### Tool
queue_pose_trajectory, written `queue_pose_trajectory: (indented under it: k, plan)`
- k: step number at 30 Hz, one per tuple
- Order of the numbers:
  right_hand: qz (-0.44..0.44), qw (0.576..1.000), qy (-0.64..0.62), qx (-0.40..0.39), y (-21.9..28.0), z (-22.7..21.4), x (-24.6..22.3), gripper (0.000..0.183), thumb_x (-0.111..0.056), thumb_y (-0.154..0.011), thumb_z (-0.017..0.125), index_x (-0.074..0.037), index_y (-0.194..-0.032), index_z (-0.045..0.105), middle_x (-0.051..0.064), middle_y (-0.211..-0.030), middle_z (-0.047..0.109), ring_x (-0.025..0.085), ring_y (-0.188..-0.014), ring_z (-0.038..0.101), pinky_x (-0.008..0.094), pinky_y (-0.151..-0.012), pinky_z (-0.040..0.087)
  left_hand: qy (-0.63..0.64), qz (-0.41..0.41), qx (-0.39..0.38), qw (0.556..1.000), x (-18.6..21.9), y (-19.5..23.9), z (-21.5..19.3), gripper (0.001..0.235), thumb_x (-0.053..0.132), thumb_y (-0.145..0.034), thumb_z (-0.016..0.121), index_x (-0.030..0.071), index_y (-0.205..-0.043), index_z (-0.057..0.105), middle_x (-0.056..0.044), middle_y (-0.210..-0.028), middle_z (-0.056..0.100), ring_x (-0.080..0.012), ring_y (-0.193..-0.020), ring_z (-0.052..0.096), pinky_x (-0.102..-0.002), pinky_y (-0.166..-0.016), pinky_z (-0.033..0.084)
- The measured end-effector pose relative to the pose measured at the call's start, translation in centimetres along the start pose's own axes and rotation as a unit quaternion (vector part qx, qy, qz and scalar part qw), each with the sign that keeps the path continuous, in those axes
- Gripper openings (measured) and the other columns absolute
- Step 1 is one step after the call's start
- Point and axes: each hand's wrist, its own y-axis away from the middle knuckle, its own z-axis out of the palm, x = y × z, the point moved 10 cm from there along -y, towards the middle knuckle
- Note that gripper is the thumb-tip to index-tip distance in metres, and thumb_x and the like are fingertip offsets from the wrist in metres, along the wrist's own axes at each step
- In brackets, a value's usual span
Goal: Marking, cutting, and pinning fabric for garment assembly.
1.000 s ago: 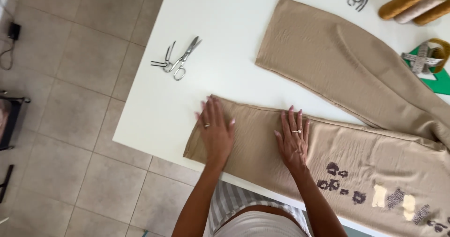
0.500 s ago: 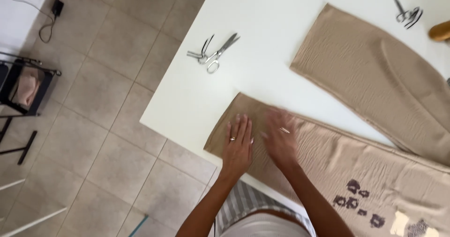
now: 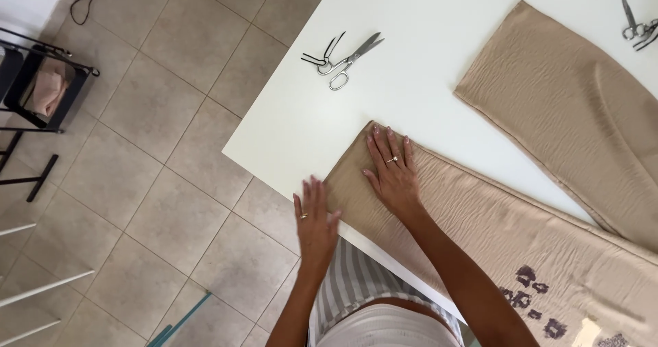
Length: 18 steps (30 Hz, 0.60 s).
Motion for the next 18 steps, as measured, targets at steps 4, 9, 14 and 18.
queue_pose_trajectory:
  k: [4,9,14,18]
  plan:
    - [-0.005,0.999,-0.035,0.033,0.0,-0.4,-0.2,0.07,-0.056,-0.114,0.037,-0.018,-0.172,0.038,0.003,-0.18,0.035,0.029,-0.168,0.023,0.057,-0.137,0.009,0.057,-0.098,0.122,0.986,-4.3,1.2,-4.2,0.034,0.03,-0.1,0.076,0.022,-0.133,0.073,0.002,-0.124,0.066,-0.0227,-0.122,0.065,-0.043,-0.106,0.045]
    - [0.0,0.999,-0.042,0.031,-0.7,-1.2,-1.0,0.07,-0.056,-0.115,0.036,-0.017,-0.173,0.037,0.006,-0.182,0.032,0.032,-0.169,0.021,0.057,-0.137,0.009,0.071,-0.153,0.047,0.984,-5.3,0.6,-2.1,0.036,0.038,-0.091,0.088,0.025,-0.121,0.073,0.006,-0.111,0.06,-0.0203,-0.108,0.06,-0.042,-0.092,0.043]
    - [0.01,1.0,-0.017,0.008,-0.8,0.0,-0.7,0.074,-0.06,-0.113,0.037,-0.019,-0.174,0.034,0.008,-0.183,0.028,0.035,-0.169,0.015,0.06,-0.137,0.008,0.089,-0.159,0.012,0.983,-6.3,-0.6,-0.9,0.021,0.043,-0.091,0.088,0.029,-0.102,0.076,0.01,-0.103,0.058,-0.0153,-0.102,0.057,-0.039,-0.09,0.039]
    - [0.02,1.0,-0.012,-0.019,-0.9,0.7,-0.6,0.075,-0.061,-0.113,0.035,-0.021,-0.175,0.03,0.008,-0.184,0.023,0.035,-0.17,0.011,0.059,-0.138,0.005,0.102,-0.12,0.015,0.987,-6.1,-1.5,-2.8,0.017,0.029,-0.091,0.089,0.021,-0.095,0.074,0.003,-0.1,0.06,-0.0216,-0.099,0.059,-0.045,-0.095,0.037]
